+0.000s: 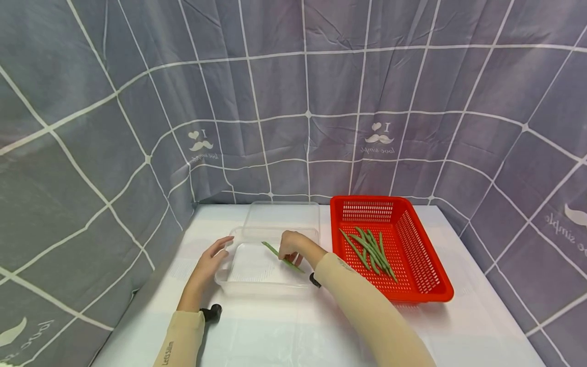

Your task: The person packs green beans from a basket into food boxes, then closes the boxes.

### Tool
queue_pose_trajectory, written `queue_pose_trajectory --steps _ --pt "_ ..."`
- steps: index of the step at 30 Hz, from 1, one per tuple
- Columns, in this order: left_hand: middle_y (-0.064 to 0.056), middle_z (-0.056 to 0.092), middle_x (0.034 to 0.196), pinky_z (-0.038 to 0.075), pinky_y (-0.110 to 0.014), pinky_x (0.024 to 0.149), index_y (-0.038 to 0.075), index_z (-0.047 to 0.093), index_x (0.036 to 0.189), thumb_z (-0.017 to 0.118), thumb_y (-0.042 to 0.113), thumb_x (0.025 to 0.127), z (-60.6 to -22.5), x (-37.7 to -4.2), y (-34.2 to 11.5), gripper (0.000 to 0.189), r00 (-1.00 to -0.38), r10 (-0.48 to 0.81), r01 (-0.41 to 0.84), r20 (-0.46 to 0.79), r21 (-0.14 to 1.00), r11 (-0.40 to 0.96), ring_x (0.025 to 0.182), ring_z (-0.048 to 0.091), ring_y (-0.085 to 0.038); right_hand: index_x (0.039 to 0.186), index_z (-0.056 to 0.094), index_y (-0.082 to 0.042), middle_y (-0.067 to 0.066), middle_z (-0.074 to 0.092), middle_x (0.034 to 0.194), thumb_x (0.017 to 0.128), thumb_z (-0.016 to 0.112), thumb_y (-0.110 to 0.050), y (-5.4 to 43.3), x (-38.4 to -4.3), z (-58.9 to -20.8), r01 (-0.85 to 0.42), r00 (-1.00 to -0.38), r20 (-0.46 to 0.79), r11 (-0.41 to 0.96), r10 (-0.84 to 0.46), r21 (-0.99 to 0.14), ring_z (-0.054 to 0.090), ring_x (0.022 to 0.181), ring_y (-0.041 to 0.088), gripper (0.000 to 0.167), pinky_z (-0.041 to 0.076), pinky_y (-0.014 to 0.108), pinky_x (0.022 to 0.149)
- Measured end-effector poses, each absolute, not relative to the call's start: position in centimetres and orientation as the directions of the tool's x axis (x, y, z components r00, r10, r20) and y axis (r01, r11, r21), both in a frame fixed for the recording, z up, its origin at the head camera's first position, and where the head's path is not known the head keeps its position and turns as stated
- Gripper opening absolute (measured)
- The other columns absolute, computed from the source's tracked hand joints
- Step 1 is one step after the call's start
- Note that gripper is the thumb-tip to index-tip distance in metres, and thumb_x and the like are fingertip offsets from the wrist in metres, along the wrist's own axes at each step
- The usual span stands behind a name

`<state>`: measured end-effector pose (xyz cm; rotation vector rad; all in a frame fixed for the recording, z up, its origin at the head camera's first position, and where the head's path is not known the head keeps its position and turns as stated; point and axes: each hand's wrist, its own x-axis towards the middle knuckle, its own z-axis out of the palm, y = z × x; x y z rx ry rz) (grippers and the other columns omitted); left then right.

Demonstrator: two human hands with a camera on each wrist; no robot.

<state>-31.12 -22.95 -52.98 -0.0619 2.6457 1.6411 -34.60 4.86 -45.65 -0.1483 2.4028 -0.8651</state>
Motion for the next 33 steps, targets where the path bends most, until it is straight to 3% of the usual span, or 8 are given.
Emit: queue_pose_trajectory --steps 9,22,33 --pt "-0.019 0.042 0.168 0.037 -0.072 0.118 0.031 0.054 0.154 0.049 0.022 0.107 -52.9 -31.1 -23.0 0.049 -0.998 -0.019 -0.060 -0.057 0.897 0.439 0.156 0.036 -0.050 0.086 0.069 -0.002 0.007 0.064 0.075 0.089 0.076 -0.002 4.0 -34.5 -46.2 0.050 -0.832 -0.490 0.845 -0.260 -0.533 0.065 0.067 0.020 0.008 0.065 0.039 0.061" --pt "-0.020 0.043 0.167 0.039 -0.072 0.116 0.029 0.056 0.153 0.048 0.021 0.106 -52.8 -30.9 -22.8 0.049 -0.999 -0.023 -0.054 -0.049 0.895 0.443 0.155 0.038 -0.051 0.082 0.065 0.000 0.009 0.063 0.070 0.088 0.074 0.003 3.5 -34.0 -46.3 0.056 -0.834 -0.506 0.879 -0.220 -0.474 0.067 0.065 0.021 0.012 0.067 0.047 0.078" --pt "-0.019 0.043 0.168 0.037 -0.073 0.118 0.030 0.055 0.154 0.049 0.020 0.106 -53.2 -31.1 -23.1 0.049 -0.999 -0.014 -0.048 -0.046 0.897 0.440 0.155 0.038 -0.051 0.083 0.067 0.000 0.008 0.063 0.063 0.088 0.072 0.005 3.6 -34.3 -46.1 0.054 -0.841 -0.491 0.869 -0.226 -0.491 0.062 0.057 0.017 0.008 0.068 0.045 0.073"
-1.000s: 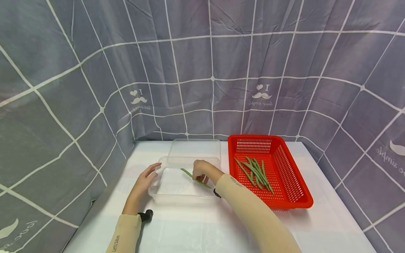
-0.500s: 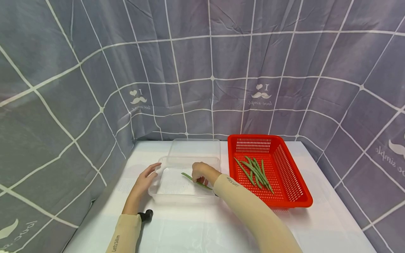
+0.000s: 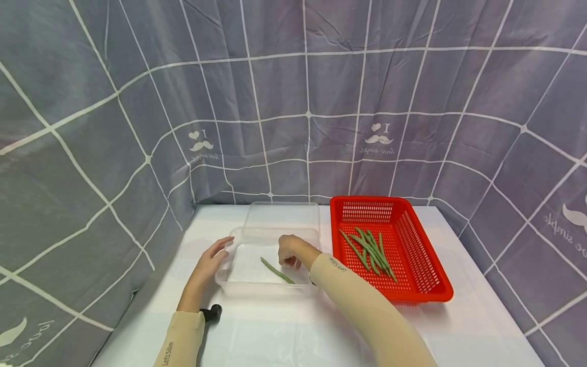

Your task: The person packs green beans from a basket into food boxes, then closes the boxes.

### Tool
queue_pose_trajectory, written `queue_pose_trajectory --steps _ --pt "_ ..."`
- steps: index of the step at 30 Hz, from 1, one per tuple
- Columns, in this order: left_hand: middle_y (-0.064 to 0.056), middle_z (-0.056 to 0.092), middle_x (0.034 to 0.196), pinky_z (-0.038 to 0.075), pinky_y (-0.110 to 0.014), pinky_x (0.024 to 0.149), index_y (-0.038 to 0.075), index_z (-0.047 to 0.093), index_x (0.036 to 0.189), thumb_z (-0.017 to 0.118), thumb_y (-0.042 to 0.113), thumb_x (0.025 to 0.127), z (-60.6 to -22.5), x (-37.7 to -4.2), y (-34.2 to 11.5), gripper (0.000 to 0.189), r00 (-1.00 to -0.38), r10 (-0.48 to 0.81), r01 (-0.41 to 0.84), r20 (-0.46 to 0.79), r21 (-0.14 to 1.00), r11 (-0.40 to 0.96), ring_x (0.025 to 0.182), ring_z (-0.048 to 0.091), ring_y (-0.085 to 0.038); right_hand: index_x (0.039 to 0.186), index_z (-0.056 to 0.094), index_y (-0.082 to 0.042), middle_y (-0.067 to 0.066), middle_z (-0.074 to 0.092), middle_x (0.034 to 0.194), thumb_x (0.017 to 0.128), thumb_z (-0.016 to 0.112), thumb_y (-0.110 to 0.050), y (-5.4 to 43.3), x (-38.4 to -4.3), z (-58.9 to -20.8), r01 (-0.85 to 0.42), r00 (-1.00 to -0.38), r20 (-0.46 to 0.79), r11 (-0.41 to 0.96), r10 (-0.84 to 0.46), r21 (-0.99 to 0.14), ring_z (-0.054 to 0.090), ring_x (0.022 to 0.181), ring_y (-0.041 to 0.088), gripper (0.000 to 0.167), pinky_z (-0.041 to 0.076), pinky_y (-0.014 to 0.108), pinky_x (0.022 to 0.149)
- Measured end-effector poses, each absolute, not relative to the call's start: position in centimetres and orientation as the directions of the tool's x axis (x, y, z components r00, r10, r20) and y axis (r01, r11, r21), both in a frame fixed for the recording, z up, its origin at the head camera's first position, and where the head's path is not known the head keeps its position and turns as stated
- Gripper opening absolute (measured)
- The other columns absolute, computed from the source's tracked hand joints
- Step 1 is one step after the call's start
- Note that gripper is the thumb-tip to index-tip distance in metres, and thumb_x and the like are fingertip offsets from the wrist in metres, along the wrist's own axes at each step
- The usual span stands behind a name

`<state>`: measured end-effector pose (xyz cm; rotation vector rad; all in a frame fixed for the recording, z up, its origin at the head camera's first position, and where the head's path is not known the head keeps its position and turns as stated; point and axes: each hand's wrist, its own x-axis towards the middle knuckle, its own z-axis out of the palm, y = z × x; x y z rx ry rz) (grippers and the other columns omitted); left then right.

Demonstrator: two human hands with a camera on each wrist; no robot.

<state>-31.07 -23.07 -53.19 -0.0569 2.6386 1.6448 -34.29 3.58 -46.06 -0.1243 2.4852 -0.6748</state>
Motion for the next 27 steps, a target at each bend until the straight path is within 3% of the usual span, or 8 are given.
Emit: queue_pose_trajectory --steps 8,14,21,27 --pt "-0.020 0.044 0.167 0.041 -0.071 0.116 0.029 0.055 0.154 0.049 0.021 0.105 -52.9 -31.2 -23.0 0.050 -0.999 -0.009 -0.045 -0.046 0.886 0.462 0.153 0.040 -0.052 0.076 0.069 -0.004 0.005 0.062 0.065 0.091 0.073 -0.002 4.7 -34.1 -44.3 0.071 -0.839 -0.465 0.791 -0.282 -0.608 0.062 0.060 0.016 0.016 0.066 0.037 0.064" --pt "-0.020 0.043 0.167 0.042 -0.069 0.116 0.029 0.056 0.154 0.049 0.020 0.105 -52.9 -31.1 -23.1 0.050 -0.999 -0.006 -0.047 -0.050 0.887 0.460 0.153 0.040 -0.052 0.096 0.076 0.002 0.006 0.065 0.075 0.096 0.070 -0.006 6.7 -34.0 -41.7 0.089 -0.840 -0.405 0.645 -0.361 -0.759 0.065 0.068 0.016 0.010 0.067 0.034 0.069" --pt "-0.022 0.043 0.167 0.039 -0.069 0.119 0.028 0.055 0.155 0.050 0.022 0.105 -52.9 -31.2 -23.0 0.050 -0.999 -0.005 -0.049 -0.053 0.891 0.452 0.154 0.038 -0.051 0.118 0.073 0.005 0.011 0.070 0.091 0.100 0.069 -0.012 11.6 -33.6 -38.6 0.137 -0.868 -0.341 0.487 -0.360 -0.863 0.069 0.078 0.016 0.026 0.067 0.035 0.078" --pt "-0.022 0.041 0.168 0.037 -0.070 0.119 0.028 0.053 0.156 0.049 0.022 0.106 -52.9 -31.0 -22.7 0.051 -0.998 0.000 -0.061 -0.068 0.893 0.447 0.155 0.037 -0.051 0.132 0.066 0.008 0.008 0.068 0.095 0.103 0.068 -0.016 16.9 -33.3 -36.9 0.141 -0.899 -0.289 0.405 -0.330 -0.903 0.069 0.084 0.015 0.038 0.067 0.035 0.083"
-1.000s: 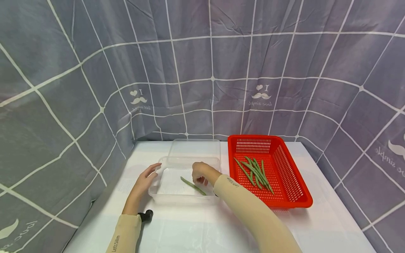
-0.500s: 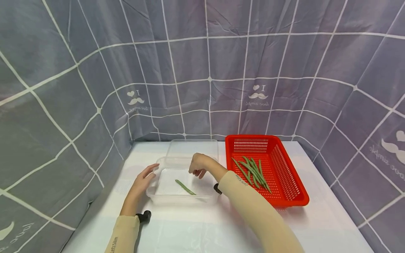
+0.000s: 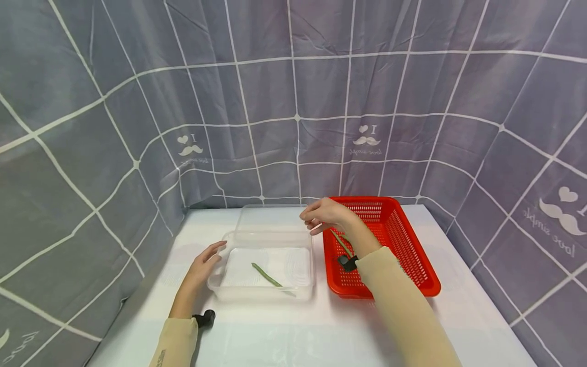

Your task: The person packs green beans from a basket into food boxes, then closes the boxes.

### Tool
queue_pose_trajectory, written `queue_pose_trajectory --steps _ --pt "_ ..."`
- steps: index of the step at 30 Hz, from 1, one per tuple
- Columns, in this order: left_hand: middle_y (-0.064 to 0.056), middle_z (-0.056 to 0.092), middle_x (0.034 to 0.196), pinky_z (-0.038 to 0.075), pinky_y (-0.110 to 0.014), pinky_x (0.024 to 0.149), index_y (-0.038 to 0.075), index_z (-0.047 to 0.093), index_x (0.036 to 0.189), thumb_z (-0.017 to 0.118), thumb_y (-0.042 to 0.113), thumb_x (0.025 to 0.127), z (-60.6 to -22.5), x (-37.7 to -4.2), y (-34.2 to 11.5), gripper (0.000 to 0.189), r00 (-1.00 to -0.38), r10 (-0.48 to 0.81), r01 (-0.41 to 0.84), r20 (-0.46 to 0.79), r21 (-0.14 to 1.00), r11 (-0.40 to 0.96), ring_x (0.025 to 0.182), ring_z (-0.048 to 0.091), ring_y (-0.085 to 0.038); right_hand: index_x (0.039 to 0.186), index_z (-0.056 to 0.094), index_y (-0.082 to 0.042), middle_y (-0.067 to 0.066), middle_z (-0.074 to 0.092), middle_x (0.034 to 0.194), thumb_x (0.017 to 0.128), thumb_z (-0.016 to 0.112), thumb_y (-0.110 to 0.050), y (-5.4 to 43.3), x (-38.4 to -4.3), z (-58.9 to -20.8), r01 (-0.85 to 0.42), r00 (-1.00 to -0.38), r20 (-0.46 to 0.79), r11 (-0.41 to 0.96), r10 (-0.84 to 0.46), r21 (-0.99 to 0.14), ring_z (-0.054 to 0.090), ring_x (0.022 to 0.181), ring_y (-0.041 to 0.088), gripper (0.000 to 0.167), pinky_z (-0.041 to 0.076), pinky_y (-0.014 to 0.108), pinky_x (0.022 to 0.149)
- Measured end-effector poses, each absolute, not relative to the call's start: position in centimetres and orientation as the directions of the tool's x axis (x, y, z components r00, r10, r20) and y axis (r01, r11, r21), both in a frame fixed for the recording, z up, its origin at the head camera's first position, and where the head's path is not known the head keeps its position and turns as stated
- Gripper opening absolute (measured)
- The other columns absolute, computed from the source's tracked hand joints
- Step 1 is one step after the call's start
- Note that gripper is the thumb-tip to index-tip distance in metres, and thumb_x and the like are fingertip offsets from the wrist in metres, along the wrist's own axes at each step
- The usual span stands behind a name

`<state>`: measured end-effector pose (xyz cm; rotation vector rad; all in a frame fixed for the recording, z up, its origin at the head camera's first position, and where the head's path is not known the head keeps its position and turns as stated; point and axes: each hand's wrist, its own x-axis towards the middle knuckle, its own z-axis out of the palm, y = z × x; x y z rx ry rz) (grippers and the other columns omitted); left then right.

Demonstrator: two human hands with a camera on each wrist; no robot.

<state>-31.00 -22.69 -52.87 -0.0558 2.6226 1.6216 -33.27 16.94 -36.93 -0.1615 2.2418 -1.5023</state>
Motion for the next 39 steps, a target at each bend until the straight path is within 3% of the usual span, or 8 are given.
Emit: queue_pose_trajectory --steps 6,16,24,28,39 --pt "-0.023 0.039 0.169 0.035 -0.073 0.120 0.027 0.052 0.157 0.047 0.021 0.107 -52.9 -30.8 -22.5 0.051 -0.997 0.007 -0.063 -0.074 0.892 0.447 0.156 0.034 -0.053 0.136 0.062 0.009 0.003 0.069 0.091 0.103 0.068 -0.021 21.7 -32.7 -36.2 0.166 -0.923 -0.272 0.358 -0.272 -0.919 0.069 0.087 0.017 0.045 0.066 0.036 0.088" --pt "-0.022 0.039 0.169 0.034 -0.073 0.120 0.029 0.053 0.156 0.046 0.023 0.107 -53.1 -30.7 -22.5 0.050 -0.997 0.008 -0.062 -0.074 0.889 0.454 0.157 0.033 -0.053 0.134 0.060 0.008 -0.001 0.067 0.091 0.106 0.064 -0.019 27.6 -32.6 -37.8 0.221 -0.936 -0.290 0.306 -0.201 -0.926 0.069 0.082 0.010 0.039 0.066 0.033 0.086" --pt "-0.022 0.039 0.169 0.033 -0.074 0.121 0.029 0.052 0.157 0.046 0.023 0.107 -53.0 -30.9 -22.3 0.051 -0.997 0.005 -0.070 -0.081 0.888 0.454 0.157 0.031 -0.053 0.111 0.071 -0.002 0.001 0.069 0.086 0.107 0.060 -0.013 30.5 -33.2 -41.3 0.320 -0.913 -0.374 0.279 -0.165 -0.905 0.072 0.078 0.010 0.016 0.066 0.031 0.081" --pt "-0.022 0.039 0.169 0.033 -0.074 0.121 0.030 0.053 0.156 0.047 0.023 0.107 -53.1 -31.0 -22.3 0.050 -0.997 0.001 -0.073 -0.082 0.888 0.453 0.157 0.032 -0.053 0.104 0.073 -0.004 0.001 0.069 0.084 0.106 0.058 -0.010 31.6 -33.6 -42.6 0.359 -0.904 -0.405 0.273 -0.137 -0.893 0.071 0.078 0.010 0.016 0.066 0.032 0.081" --pt "-0.023 0.039 0.169 0.034 -0.074 0.120 0.029 0.052 0.157 0.046 0.023 0.107 -53.3 -31.0 -22.3 0.050 -0.998 0.002 -0.061 -0.070 0.888 0.456 0.157 0.032 -0.053 0.117 0.063 0.013 0.004 0.070 0.078 0.101 0.057 -0.007 32.8 -34.1 -44.9 0.431 -0.870 -0.489 0.379 -0.065 -0.819 0.072 0.069 0.009 0.026 0.066 0.030 0.074"
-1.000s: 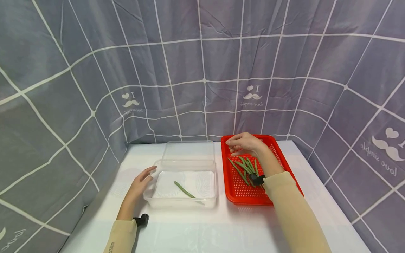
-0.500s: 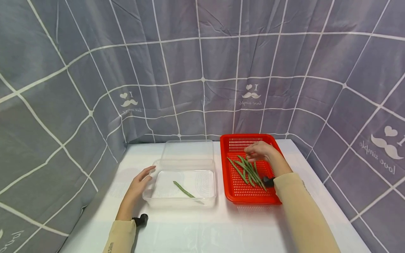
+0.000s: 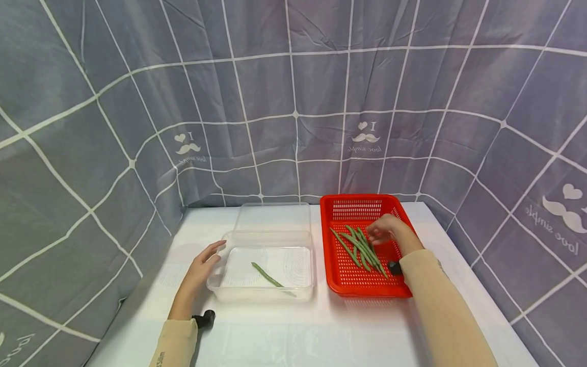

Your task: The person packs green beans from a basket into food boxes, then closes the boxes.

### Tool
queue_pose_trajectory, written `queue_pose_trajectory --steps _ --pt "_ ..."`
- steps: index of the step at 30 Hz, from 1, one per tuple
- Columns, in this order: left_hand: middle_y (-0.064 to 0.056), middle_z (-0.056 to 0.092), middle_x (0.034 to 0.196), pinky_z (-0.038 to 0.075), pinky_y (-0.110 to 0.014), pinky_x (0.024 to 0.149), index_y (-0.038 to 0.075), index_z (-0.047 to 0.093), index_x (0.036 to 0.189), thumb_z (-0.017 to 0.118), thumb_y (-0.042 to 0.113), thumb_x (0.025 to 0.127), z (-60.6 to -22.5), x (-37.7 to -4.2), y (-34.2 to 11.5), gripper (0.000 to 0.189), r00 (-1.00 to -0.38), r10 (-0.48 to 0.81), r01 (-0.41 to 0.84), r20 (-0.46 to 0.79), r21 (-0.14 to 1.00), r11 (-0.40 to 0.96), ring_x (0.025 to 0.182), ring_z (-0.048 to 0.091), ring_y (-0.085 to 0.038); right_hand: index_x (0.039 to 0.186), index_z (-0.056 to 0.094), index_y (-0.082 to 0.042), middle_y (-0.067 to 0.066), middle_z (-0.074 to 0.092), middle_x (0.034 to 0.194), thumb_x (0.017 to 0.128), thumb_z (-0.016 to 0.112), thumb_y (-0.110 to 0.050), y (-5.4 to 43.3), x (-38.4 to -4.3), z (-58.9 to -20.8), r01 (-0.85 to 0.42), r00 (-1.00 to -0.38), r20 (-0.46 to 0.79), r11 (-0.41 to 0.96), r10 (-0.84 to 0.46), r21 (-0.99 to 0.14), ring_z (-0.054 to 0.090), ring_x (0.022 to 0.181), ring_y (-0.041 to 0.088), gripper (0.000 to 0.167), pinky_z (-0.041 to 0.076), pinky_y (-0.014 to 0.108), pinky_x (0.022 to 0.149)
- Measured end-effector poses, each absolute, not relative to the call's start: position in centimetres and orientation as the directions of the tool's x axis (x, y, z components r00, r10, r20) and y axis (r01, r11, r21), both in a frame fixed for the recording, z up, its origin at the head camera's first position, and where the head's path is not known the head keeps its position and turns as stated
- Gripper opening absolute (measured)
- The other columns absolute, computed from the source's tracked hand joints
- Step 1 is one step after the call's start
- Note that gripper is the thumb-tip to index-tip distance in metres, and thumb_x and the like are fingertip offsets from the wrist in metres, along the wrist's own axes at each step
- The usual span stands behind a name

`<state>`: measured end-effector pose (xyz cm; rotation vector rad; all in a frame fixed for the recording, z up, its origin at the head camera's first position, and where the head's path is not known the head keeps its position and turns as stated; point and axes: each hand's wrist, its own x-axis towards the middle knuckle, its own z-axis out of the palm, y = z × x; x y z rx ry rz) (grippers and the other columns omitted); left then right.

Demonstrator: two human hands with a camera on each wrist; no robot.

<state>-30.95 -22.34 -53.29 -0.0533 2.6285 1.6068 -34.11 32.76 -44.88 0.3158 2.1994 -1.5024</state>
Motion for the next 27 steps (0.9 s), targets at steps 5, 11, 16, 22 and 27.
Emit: queue_pose_trajectory --steps 5,11,16,22,27 --pt "-0.023 0.039 0.169 0.035 -0.074 0.120 0.028 0.053 0.156 0.046 0.022 0.107 -53.2 -30.9 -22.4 0.050 -0.998 -0.001 -0.062 -0.069 0.890 0.452 0.157 0.033 -0.053 0.108 0.066 0.013 0.004 0.066 0.075 0.096 0.057 -0.003 32.6 -33.9 -45.6 0.452 -0.855 -0.517 0.435 -0.038 -0.779 0.069 0.067 0.010 0.022 0.066 0.028 0.071" --pt "-0.023 0.040 0.169 0.036 -0.072 0.120 0.026 0.053 0.156 0.047 0.020 0.107 -53.1 -30.8 -22.3 0.050 -0.998 0.000 -0.054 -0.061 0.894 0.445 0.156 0.034 -0.053 0.102 0.071 0.013 0.005 0.066 0.075 0.096 0.063 -0.003 32.2 -33.6 -46.5 0.440 -0.857 -0.515 0.520 0.001 -0.732 0.068 0.066 0.013 0.020 0.066 0.032 0.070" --pt "-0.023 0.040 0.169 0.037 -0.072 0.119 0.026 0.053 0.156 0.047 0.020 0.107 -53.0 -30.8 -22.2 0.050 -0.998 -0.003 -0.053 -0.058 0.890 0.452 0.155 0.035 -0.053 0.101 0.072 0.011 0.008 0.071 0.082 0.098 0.065 -0.006 31.9 -33.4 -47.1 0.428 -0.855 -0.518 0.575 0.009 -0.697 0.071 0.071 0.013 0.019 0.067 0.035 0.075" --pt "-0.022 0.040 0.169 0.036 -0.072 0.120 0.026 0.054 0.156 0.048 0.020 0.107 -53.0 -30.7 -22.2 0.050 -0.998 -0.008 -0.054 -0.057 0.893 0.448 0.156 0.035 -0.052 0.100 0.069 0.012 0.008 0.073 0.081 0.097 0.066 -0.005 31.2 -33.1 -47.1 0.433 -0.856 -0.516 0.599 0.039 -0.673 0.072 0.070 0.013 0.018 0.067 0.035 0.073" --pt "-0.022 0.041 0.168 0.037 -0.072 0.120 0.026 0.055 0.155 0.048 0.021 0.106 -52.9 -30.7 -22.1 0.049 -0.998 -0.016 -0.059 -0.058 0.893 0.447 0.155 0.036 -0.052 0.098 0.070 0.013 0.005 0.071 0.075 0.097 0.067 -0.005 30.9 -33.2 -47.2 0.417 -0.864 -0.502 0.612 0.037 -0.672 0.068 0.066 0.013 0.018 0.066 0.032 0.069"
